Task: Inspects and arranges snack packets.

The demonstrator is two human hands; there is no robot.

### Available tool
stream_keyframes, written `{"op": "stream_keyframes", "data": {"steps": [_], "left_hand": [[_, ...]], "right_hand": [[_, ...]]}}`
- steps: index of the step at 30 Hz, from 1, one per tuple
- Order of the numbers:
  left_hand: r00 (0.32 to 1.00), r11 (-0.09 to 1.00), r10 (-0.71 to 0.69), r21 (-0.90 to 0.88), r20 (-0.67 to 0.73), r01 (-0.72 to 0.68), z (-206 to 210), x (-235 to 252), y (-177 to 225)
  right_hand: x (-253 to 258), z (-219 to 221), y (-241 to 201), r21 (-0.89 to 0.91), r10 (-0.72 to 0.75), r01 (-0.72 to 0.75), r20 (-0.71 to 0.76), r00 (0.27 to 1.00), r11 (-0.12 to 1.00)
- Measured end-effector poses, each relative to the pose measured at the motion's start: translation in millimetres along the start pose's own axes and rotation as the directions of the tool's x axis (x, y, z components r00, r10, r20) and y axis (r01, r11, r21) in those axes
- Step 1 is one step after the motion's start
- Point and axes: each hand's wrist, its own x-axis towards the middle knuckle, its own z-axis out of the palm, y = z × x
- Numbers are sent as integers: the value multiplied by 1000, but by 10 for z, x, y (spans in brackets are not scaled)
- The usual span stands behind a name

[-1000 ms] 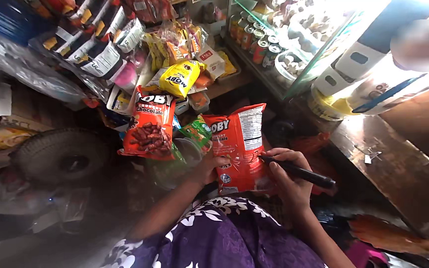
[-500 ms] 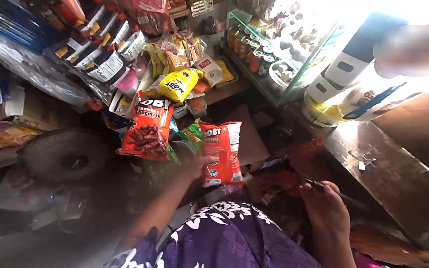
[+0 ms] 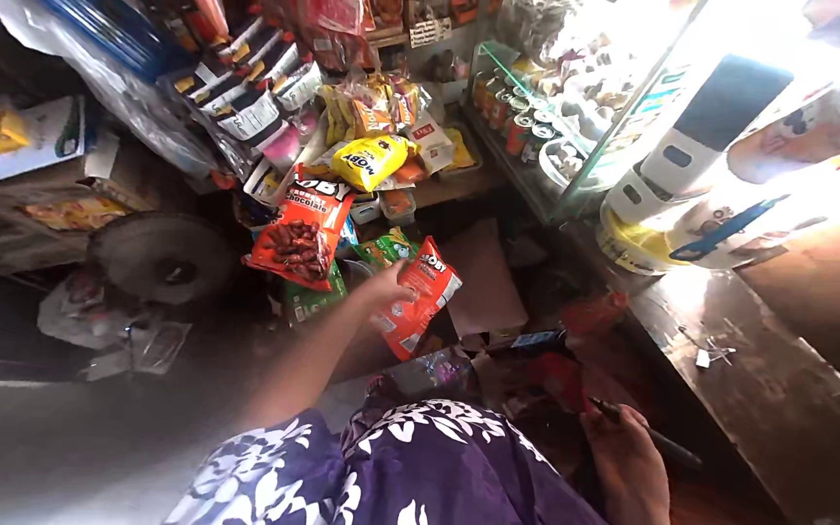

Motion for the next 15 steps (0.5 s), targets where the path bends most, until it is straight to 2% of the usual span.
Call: {"op": "stream_keyframes", "data": {"steps": [2,3,5,7,8,12,15], "left_hand": [[1000,990,0,138,-20,3,-8,16,-11],[998,963,19,271,-58,-3,20,39,-42],[981,799,130,602,-147,-15,140,71,-129],[976,637,189,770,-107,-39,276,37,-207],[984,607,157,794,-83,-30,337,-14,-205],[995,627,-40,773,-93,97,408,-142,-145],[996,618,-23,782,-84,80,301,-136,-60]], "right_hand": [[13,9,25,-37,9,-9,6,1000,999],[24,21,39,-47,16,-15,12,1000,999],[43,62,77,-47,32,-31,24,999,998],[77,92,122,-61,46,-42,57,997,997],[125,83,165,-52,52,-48,82,995,997],[243,182,260,-40,72,-69,94,993,997],[280,336,285,-67,65,-59,85,994,996]]}}
